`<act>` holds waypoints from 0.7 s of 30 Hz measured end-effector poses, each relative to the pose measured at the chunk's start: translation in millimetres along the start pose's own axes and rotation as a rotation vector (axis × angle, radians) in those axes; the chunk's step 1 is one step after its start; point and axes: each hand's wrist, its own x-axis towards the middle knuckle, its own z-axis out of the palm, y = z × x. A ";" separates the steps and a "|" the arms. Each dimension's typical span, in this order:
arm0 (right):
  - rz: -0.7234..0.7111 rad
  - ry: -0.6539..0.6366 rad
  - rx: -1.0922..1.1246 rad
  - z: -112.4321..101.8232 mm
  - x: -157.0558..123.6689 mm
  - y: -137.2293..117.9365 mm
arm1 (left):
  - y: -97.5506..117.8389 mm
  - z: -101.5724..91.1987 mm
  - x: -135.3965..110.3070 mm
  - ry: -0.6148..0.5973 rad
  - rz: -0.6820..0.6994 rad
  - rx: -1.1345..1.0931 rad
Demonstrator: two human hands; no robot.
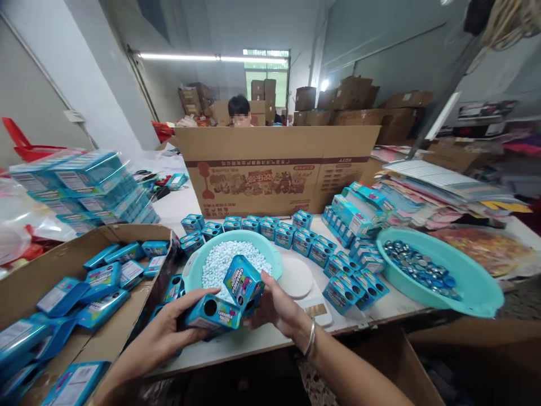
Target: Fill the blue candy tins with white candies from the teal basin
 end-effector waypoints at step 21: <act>0.194 -0.066 0.265 -6.7 6.4 -4.2 | -19.5 10.1 17.6 0.414 0.376 0.395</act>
